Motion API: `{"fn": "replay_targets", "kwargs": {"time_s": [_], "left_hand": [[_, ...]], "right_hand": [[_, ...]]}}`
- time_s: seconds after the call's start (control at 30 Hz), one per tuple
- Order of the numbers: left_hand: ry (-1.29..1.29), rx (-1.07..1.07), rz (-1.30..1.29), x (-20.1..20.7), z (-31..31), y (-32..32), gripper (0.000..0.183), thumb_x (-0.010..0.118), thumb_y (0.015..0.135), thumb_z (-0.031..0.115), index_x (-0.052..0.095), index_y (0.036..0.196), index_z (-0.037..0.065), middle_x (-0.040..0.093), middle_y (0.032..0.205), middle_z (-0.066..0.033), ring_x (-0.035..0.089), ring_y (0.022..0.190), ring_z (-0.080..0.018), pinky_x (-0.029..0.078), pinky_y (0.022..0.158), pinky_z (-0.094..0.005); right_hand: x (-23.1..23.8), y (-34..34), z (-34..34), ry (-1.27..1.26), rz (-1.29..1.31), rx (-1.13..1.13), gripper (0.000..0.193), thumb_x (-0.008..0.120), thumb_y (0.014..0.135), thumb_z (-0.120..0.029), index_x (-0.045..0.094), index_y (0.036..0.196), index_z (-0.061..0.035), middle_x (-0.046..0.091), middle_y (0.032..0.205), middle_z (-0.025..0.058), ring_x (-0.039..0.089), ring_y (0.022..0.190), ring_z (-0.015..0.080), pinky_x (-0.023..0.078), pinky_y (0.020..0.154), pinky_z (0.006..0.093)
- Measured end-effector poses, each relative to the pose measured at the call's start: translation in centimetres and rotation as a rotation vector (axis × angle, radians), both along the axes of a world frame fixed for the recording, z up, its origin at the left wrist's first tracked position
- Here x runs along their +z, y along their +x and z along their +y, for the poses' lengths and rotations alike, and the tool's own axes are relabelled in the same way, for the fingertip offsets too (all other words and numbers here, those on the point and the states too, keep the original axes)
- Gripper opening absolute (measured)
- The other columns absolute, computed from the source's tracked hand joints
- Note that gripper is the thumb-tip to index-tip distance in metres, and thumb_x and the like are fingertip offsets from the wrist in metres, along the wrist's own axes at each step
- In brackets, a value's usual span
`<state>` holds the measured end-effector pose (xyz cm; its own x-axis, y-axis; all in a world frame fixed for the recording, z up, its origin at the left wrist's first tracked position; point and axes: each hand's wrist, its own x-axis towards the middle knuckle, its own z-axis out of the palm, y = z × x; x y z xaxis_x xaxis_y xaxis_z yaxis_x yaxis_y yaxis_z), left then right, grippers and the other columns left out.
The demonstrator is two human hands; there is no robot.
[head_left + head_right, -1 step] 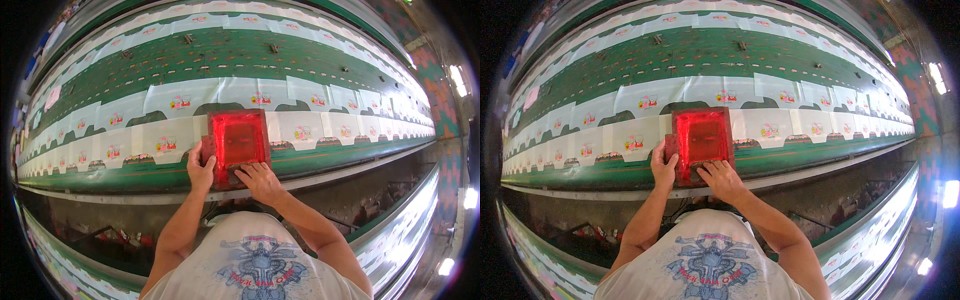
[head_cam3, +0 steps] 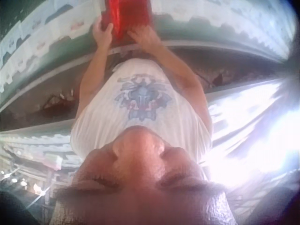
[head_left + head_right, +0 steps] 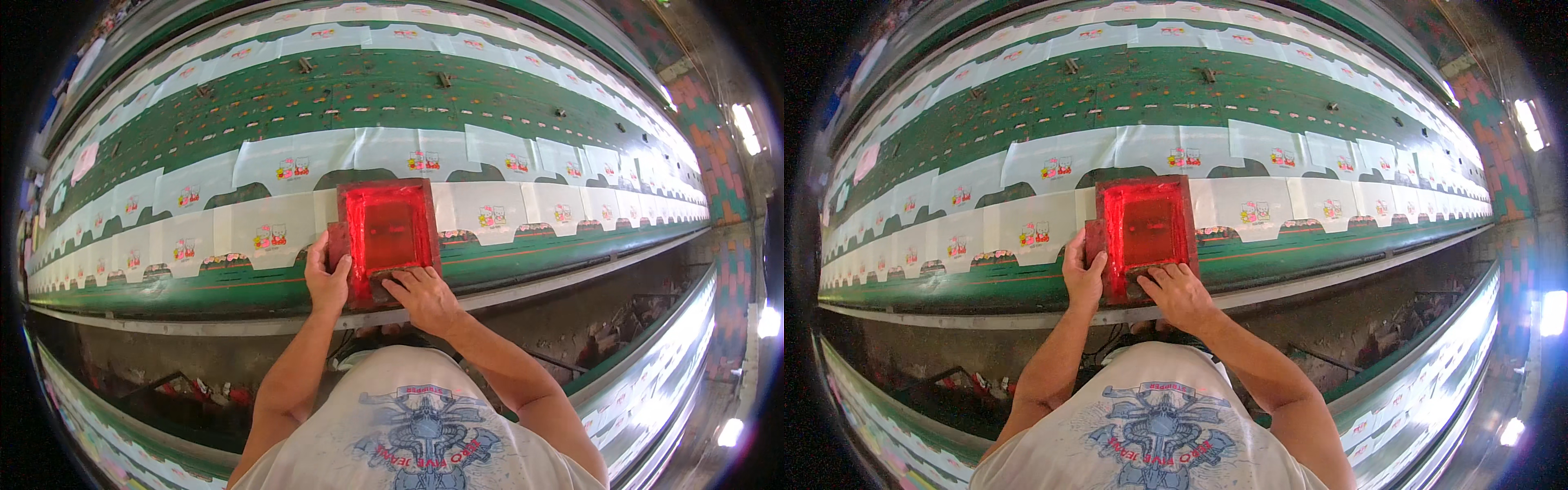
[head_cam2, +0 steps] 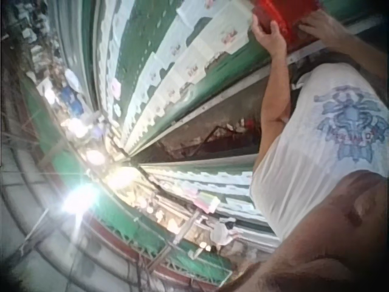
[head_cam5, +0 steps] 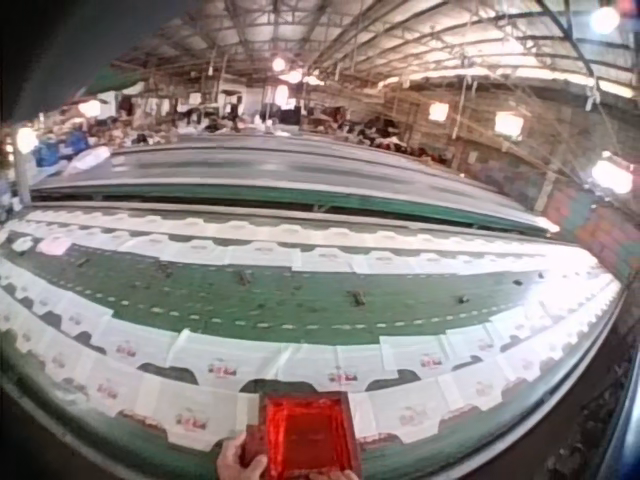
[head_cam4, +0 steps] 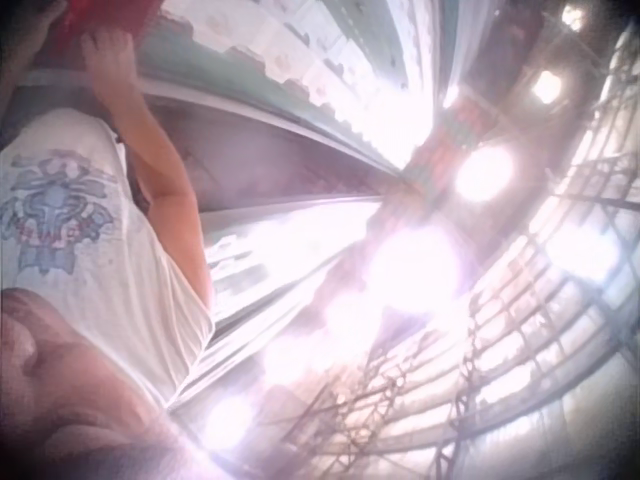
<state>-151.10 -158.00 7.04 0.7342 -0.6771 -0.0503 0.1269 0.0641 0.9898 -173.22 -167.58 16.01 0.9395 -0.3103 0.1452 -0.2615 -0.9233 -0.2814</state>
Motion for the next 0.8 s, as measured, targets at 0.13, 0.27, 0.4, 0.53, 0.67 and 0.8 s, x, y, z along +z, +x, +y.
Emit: {"fn": "replay_targets", "kwargs": {"time_s": [0.13, 0.27, 0.4, 0.53, 0.67, 0.8], "left_hand": [[0.028, 0.016, -0.095, 0.5, -0.1, -1.1, 0.078, 0.077, 0.094, -0.008, 0.047, 0.166, -0.003, 0.063, 0.155, -0.0184, 0.062, 0.142, -0.0254, 0.049, 0.122, -0.0395], [0.1, 0.068, -0.361, 0.4, -0.9, -1.4, 0.089, 0.081, 0.086, -0.005, 0.047, 0.167, -0.002, 0.062, 0.157, -0.018, 0.061, 0.143, -0.0274, 0.048, 0.123, -0.0405], [0.124, 0.084, -0.359, 1.1, -1.2, -1.5, 0.089, 0.079, 0.081, -0.007, 0.051, 0.165, -0.001, 0.061, 0.158, -0.0174, 0.061, 0.144, -0.0279, 0.047, 0.124, -0.0406], [0.065, 0.085, -0.327, 3.6, -1.9, -3.3, 0.087, 0.076, 0.081, -0.01, 0.052, 0.164, -0.001, 0.062, 0.157, -0.0161, 0.061, 0.144, -0.0257, 0.047, 0.123, -0.0396], [-0.041, 0.084, -0.28, 2.9, -4.4, -6.8, 0.087, 0.076, 0.081, -0.012, 0.052, 0.164, -0.002, 0.062, 0.155, -0.0142, 0.061, 0.142, -0.0231, 0.048, 0.122, -0.0383], [-0.065, 0.085, -0.259, 2.5, -8.5, -12.5, 0.089, 0.074, 0.081, -0.013, 0.05, 0.166, -0.002, 0.062, 0.156, -0.0139, 0.062, 0.14, -0.0214, 0.049, 0.121, -0.0366]], "right_hand": [[0.8, -1.0, 0.6, 0.094, 0.061, 0.001, 0.052, 0.077, 0.088, -0.013, 0.074, 0.14, -0.0072, 0.07, 0.141, 0.0158, 0.065, 0.128, 0.0349, 0.054, 0.106, 0.0489], [1.2, -1.8, 0.0, 0.243, 0.032, -0.013, 0.056, 0.086, 0.088, -0.02, 0.074, 0.141, -0.0091, 0.067, 0.15, 0.0161, 0.06, 0.14, 0.038, 0.052, 0.114, 0.0491], [-0.5, -4.5, 0.0, 0.318, -0.266, -0.298, 0.054, 0.086, 0.092, -0.016, 0.073, 0.143, -0.0072, 0.068, 0.15, 0.0188, 0.061, 0.141, 0.041, 0.049, 0.12, 0.0517], [-2.6, -8.2, -0.9, 0.724, -0.427, -0.559, 0.051, 0.081, 0.097, -0.011, 0.071, 0.147, -0.0042, 0.068, 0.151, 0.0196, 0.063, 0.141, 0.0382, 0.051, 0.119, 0.0488], [-3.5, -12.2, -2.9, 0.918, -0.527, -0.56, 0.052, 0.08, 0.098, -0.011, 0.071, 0.148, -0.003, 0.069, 0.15, 0.0201, 0.065, 0.14, 0.0344, 0.051, 0.119, 0.0455], [-3.5, -17.6, -6.3, 0.73, -0.522, -0.505, 0.052, 0.079, 0.097, -0.009, 0.07, 0.148, -0.0025, 0.069, 0.149, 0.021, 0.066, 0.139, 0.034, 0.051, 0.119, 0.0445]]}}
